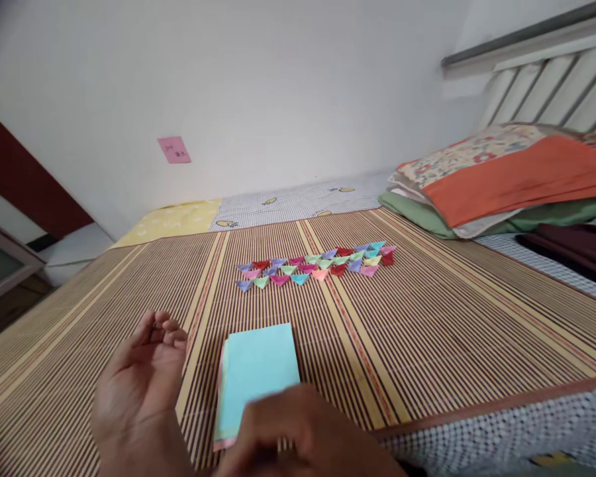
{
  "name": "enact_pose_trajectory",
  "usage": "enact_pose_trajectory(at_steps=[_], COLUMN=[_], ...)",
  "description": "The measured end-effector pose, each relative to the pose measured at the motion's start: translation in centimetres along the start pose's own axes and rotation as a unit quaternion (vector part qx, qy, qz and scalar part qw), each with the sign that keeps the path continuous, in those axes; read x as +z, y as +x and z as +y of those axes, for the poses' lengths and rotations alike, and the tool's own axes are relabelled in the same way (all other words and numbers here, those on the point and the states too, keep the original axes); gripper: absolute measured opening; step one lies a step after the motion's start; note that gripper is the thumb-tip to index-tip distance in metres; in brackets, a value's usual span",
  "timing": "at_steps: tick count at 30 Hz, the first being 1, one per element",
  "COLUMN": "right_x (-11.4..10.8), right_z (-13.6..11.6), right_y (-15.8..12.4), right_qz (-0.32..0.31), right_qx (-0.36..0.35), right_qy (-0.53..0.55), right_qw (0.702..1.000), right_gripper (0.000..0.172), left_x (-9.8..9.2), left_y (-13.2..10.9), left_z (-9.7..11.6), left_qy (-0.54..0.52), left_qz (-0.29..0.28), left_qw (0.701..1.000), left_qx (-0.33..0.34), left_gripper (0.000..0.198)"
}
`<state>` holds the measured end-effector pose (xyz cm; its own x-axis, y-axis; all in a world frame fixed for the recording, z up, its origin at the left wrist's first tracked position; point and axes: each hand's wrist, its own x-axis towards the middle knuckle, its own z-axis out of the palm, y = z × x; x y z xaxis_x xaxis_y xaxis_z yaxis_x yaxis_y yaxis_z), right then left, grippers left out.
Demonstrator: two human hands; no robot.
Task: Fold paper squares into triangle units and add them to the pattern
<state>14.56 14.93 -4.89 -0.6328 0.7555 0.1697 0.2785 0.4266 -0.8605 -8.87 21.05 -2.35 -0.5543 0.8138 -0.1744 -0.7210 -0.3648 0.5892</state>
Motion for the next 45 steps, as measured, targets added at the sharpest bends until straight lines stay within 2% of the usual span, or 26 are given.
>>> enact_pose_trajectory(at_steps=[1,3,5,7,9,11,12,13,15,19,20,21,23,25,27,29,31,35,39,41,45], right_x=[1.1,3.4,5.5,7.2,8.3,8.8,8.9,8.8,7.9,3.6,2.2,0.8,-1.5,-3.1,-3.9,-4.3,-4.3,-3.7,-3.1,-3.1,-3.8], right_z=[0.7,2.3,4.0,5.5,6.8,7.7,8.0,8.1,7.9,6.3,5.9,5.5,4.9,4.4,4.1,3.9,4.1,5.2,6.4,6.7,6.2], right_y=[0.9,2.6,3.7,4.3,4.6,4.8,4.9,4.9,4.9,4.8,4.9,5.0,5.5,6.2,7.1,8.1,9.0,9.9,9.9,9.6,9.0], right_qz=[0.021,0.070,0.060,0.040,0.047,0.075,0.086,0.096,0.137,0.200,0.216,0.224,0.226,0.233,0.234,0.240,0.264,0.309,0.302,0.288,0.319], right_qx=[0.018,0.031,0.045,0.021,-0.013,-0.042,-0.057,-0.065,-0.035,0.030,0.063,0.083,0.091,0.078,0.060,0.041,0.022,0.009,0.025,0.020,-0.073], right_qy=[-0.013,-0.136,-0.251,-0.320,-0.352,-0.386,-0.377,-0.343,-0.215,-0.112,-0.017,0.088,0.272,0.368,0.421,0.442,0.428,0.350,0.344,0.337,0.195], right_qw=[1.000,0.988,0.965,0.946,0.935,0.918,0.920,0.932,0.966,0.973,0.974,0.967,0.931,0.897,0.874,0.863,0.864,0.884,0.889,0.896,0.925], right_gripper=[0.022,0.013,0.032,0.040,0.034,0.016,0.011,0.011,0.021,0.028,0.027,0.026,0.021,0.027,0.033,0.036,0.035,0.034,0.036,0.029,0.004], left_x=[0.0,0.1,0.2,0.2,0.3,0.3,0.3,0.3,0.2,-0.2,-0.3,-0.4,-0.5,-0.5,-0.3,-0.2,-0.1,-0.2,-0.5,-0.6,-0.6], left_y=[0.0,0.0,-0.1,-0.1,-0.1,0.0,0.1,0.2,0.4,1.0,1.1,1.2,1.2,0.9,0.4,0.0,-0.3,-0.2,0.2,0.4,0.4], left_z=[0.1,0.1,0.1,0.1,0.1,0.0,-0.1,-0.1,-0.4,-1.2,-1.5,-1.9,-2.8,-3.7,-4.3,-4.6,-4.6,-4.7,-5.0,-5.1,-5.0], left_qy=[-0.003,-0.006,-0.004,-0.004,-0.003,0.000,0.002,0.003,0.006,0.019,0.032,0.053,0.131,0.225,0.283,0.311,0.288,0.239,0.315,0.330,0.338], left_qz=[0.003,0.009,0.014,0.016,0.019,0.026,0.023,0.020,0.014,0.015,0.010,-0.005,-0.046,-0.090,-0.135,-0.197,-0.234,-0.225,-0.207,-0.197,-0.194], left_qw=[1.000,1.000,1.000,1.000,1.000,1.000,1.000,1.000,1.000,0.999,0.999,0.999,0.990,0.970,0.949,0.926,0.922,0.936,0.920,0.919,0.921], left_qx=[-0.001,-0.007,-0.008,-0.004,-0.007,-0.014,-0.019,-0.021,-0.024,-0.025,-0.017,-0.009,-0.003,0.000,-0.035,-0.076,-0.113,-0.129,-0.109,-0.084,0.008], left_gripper=[0.006,0.007,0.008,0.008,0.007,0.007,0.007,0.007,0.007,0.006,0.007,0.010,0.020,0.036,0.047,0.048,0.048,0.055,0.048,0.044,0.023])
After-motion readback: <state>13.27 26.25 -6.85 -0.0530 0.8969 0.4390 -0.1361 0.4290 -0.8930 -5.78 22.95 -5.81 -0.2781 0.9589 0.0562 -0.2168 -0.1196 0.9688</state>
